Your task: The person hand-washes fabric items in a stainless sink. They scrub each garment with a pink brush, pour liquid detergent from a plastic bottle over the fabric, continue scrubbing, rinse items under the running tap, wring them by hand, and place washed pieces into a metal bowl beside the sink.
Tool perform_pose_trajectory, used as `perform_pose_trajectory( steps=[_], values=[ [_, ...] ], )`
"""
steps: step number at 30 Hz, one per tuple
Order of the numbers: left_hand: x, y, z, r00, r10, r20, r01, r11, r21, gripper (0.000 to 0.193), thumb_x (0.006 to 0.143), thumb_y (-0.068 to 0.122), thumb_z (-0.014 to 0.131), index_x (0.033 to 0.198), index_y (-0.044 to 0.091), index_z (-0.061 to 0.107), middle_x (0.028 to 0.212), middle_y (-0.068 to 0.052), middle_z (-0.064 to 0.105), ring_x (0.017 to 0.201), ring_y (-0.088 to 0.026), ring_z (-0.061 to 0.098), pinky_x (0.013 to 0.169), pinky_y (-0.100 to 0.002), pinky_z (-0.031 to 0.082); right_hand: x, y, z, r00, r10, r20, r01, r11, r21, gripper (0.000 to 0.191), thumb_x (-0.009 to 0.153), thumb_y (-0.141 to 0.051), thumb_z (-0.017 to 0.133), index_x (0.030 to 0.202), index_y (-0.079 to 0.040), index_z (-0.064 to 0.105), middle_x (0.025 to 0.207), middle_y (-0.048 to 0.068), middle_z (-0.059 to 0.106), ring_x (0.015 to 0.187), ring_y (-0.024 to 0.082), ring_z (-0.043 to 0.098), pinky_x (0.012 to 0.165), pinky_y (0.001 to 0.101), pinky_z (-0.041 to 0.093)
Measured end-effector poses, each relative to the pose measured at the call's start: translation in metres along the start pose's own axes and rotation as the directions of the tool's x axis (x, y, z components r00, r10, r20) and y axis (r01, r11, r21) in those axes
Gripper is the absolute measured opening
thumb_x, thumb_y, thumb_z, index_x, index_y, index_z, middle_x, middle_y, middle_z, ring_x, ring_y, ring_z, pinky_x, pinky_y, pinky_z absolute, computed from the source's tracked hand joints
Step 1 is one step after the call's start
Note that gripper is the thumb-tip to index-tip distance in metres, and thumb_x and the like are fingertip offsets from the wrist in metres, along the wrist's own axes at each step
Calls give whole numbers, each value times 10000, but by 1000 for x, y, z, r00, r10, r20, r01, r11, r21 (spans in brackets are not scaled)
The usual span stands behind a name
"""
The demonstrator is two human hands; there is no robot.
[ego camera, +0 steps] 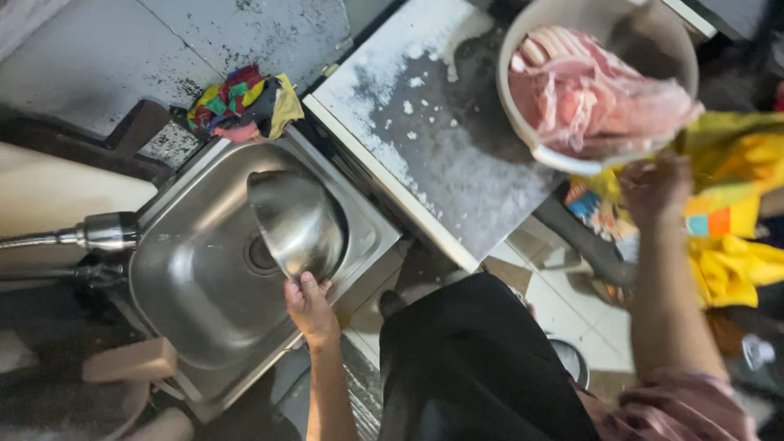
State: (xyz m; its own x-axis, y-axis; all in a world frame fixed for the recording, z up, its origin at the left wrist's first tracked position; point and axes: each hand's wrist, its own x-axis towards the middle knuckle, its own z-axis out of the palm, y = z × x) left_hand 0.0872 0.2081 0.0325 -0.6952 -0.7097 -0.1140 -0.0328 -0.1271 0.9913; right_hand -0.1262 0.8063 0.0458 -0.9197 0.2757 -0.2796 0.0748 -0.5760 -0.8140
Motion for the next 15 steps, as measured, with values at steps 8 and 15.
perform_pose_trajectory(
  steps=[8,15],
  values=[
    [-4,3,47,967,52,-251,4,976,220,189,1067,184,577,1081,4,634,949,-28,649,736,-93,619,610,-288,568,47,-54,81,925,18,380,43,988,-151,709,1068,-624,432,1553,-108,478,1567,70,547,1441,227,543,1268,436,408],
    [-15,42,97,957,179,-229,-134,971,196,199,1077,156,530,1189,16,614,1115,-55,667,972,-171,656,775,-361,605,52,32,125,972,75,221,-93,993,70,294,1027,-131,534,1320,-134,554,1237,45,669,1134,165,660,999,332,559]
  ],
)
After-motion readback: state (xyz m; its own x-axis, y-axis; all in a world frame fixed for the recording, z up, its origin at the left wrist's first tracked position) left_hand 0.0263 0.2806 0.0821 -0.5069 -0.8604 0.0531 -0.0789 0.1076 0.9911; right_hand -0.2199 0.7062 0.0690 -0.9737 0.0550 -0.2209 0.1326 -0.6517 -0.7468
